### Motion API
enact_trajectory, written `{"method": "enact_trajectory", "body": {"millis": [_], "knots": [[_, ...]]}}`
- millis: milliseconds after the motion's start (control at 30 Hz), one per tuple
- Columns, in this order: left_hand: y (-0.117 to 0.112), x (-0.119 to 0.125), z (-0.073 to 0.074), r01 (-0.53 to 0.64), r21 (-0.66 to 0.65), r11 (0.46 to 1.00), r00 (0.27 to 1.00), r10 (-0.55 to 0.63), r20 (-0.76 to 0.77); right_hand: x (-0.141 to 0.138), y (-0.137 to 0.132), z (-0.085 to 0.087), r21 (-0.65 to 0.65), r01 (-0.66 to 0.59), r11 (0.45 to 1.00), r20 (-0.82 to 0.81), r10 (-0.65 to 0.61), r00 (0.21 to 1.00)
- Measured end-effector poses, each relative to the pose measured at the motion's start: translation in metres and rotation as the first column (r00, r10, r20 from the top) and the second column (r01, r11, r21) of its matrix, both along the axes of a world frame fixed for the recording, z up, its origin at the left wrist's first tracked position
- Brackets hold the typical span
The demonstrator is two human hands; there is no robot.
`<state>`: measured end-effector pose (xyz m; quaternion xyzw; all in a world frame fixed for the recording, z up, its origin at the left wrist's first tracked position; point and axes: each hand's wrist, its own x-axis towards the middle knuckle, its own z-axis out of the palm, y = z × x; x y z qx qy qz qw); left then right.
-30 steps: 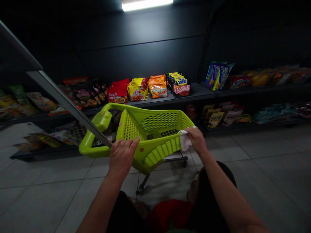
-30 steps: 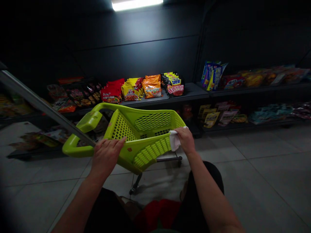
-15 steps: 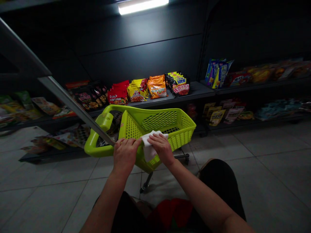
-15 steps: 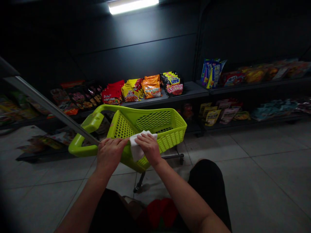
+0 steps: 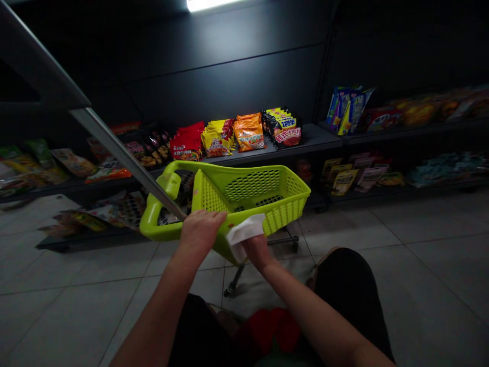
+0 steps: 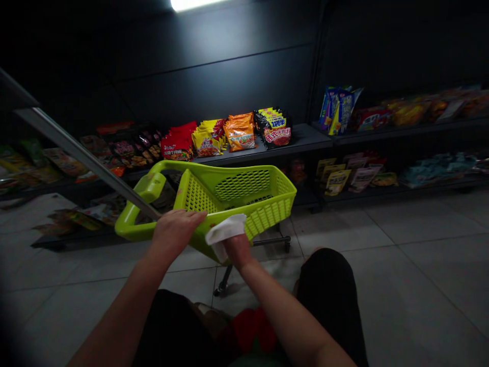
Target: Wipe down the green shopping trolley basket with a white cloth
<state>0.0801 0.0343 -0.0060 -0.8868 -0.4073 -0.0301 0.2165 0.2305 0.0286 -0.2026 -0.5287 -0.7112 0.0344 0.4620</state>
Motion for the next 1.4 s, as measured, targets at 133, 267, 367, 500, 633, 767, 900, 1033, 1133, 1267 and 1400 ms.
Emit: {"method": "enact_trajectory", "body": {"millis": [133, 267, 367, 500, 633, 767, 900, 1033, 1133, 1267, 1400], "knots": [[0.004, -0.003, 0.0, 0.021, -0.005, 1.0, 1.0, -0.021, 0.017, -0.026, 0.003, 0.008, -0.001, -0.043, 0.999, 0.104, 0.043, 0.994], [0.003, -0.015, -0.015, 0.213, -0.011, 0.977, 0.968, -0.21, 0.139, -0.003, 0.003, 0.024, 0.076, 0.023, 0.997, 0.026, -0.025, 0.999], [-0.004, -0.019, -0.034, 0.194, 0.119, 0.974, 0.937, -0.219, 0.273, 0.004, 0.003, 0.036, 0.143, 0.041, 0.989, 0.008, -0.042, 0.999], [-0.009, -0.021, -0.047, -0.12, 0.351, 0.929, 0.857, -0.082, 0.509, -0.007, 0.007, 0.027, 0.138, -0.131, 0.982, 0.281, 0.088, 0.956], [-0.004, -0.031, -0.044, -0.238, 0.363, 0.901, 0.787, -0.04, 0.616, -0.009, 0.01, 0.004, 0.085, -0.09, 0.992, 0.4, 0.049, 0.915], [-0.005, -0.033, -0.047, -0.179, 0.412, 0.893, 0.854, -0.066, 0.516, -0.019, 0.012, 0.012, 0.131, -0.043, 0.99, 0.351, -0.006, 0.936], [-0.005, -0.023, -0.041, -0.119, 0.251, 0.96, 0.937, 0.025, 0.348, -0.036, 0.018, 0.03, 0.137, -0.082, 0.987, 0.29, 0.039, 0.956], [0.007, -0.019, -0.016, -0.067, 0.108, 0.992, 0.989, 0.051, 0.138, -0.032, 0.015, 0.015, 0.04, -0.134, 0.99, 0.309, 0.116, 0.944], [0.016, -0.021, 0.001, 0.012, 0.017, 1.0, 1.0, -0.012, 0.009, -0.027, 0.006, 0.004, -0.035, -0.11, 0.993, 0.298, 0.115, 0.947], [0.019, -0.022, 0.008, -0.025, -0.028, 0.999, 0.998, 0.023, -0.066, -0.04, 0.004, 0.022, -0.026, -0.1, 0.995, 0.224, 0.103, 0.969], [0.017, -0.02, 0.006, -0.012, -0.027, 1.0, 0.999, 0.011, -0.047, -0.043, 0.011, 0.032, 0.032, -0.087, 0.996, 0.223, 0.077, 0.972]]}}
